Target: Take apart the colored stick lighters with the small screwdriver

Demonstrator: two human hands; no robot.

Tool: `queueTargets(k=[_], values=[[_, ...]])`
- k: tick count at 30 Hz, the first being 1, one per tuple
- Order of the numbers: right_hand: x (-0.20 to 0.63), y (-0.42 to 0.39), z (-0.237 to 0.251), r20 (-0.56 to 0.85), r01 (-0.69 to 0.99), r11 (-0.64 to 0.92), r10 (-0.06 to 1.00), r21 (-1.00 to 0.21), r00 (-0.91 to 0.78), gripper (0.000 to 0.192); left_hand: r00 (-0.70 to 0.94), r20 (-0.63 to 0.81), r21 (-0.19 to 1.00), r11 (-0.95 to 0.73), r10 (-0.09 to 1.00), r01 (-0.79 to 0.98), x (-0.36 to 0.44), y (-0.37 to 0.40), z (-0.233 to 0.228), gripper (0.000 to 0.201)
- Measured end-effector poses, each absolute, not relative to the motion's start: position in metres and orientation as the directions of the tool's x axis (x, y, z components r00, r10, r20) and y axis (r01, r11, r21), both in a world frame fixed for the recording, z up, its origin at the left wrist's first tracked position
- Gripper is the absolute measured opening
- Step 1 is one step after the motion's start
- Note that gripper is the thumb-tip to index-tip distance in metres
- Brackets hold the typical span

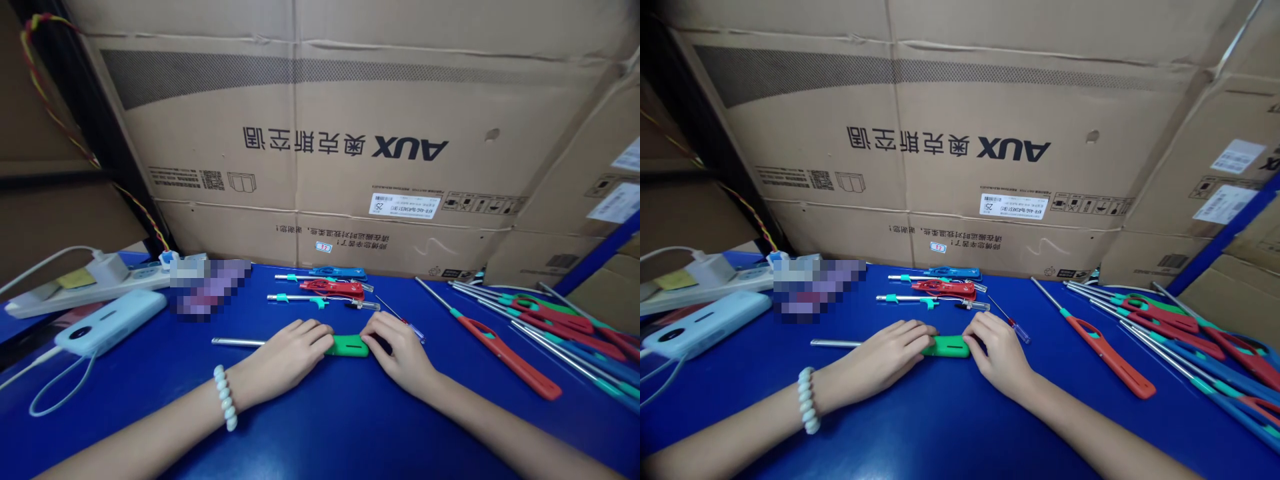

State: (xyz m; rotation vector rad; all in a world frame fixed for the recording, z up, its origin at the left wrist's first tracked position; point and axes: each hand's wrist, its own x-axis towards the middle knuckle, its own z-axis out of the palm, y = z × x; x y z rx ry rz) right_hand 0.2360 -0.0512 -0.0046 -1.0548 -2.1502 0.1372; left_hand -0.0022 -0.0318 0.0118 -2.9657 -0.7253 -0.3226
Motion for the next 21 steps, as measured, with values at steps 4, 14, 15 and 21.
queueTargets(k=[4,14,15,21], values=[[0.2362,-0.0517,-0.0041,0.558,0.662,0.655,0.722,-0.364,-0.409,0.016,0.863,0.224,-0.014,-0.884,0.454,0.468,-0.0021,-0.0307,0.011,0.013],[0.2352,-0.0538,-0.0054,0.598,0.733,0.667,0.642,-0.129,-0.479,0.022,0.855,0.21,0.011,-0.876,0.473,0.482,-0.0025,-0.0311,0.0122,0.012],[0.2351,-0.0541,-0.0055,0.604,0.746,0.662,0.625,-0.076,-0.494,0.023,0.855,0.214,0.012,-0.876,0.473,0.482,-0.0026,-0.031,0.012,0.012],[0.234,-0.0547,-0.0044,0.623,0.764,0.62,0.529,0.181,-0.577,0.023,0.853,0.234,0.029,-0.881,0.466,0.473,-0.0033,-0.0299,0.0114,0.013]])
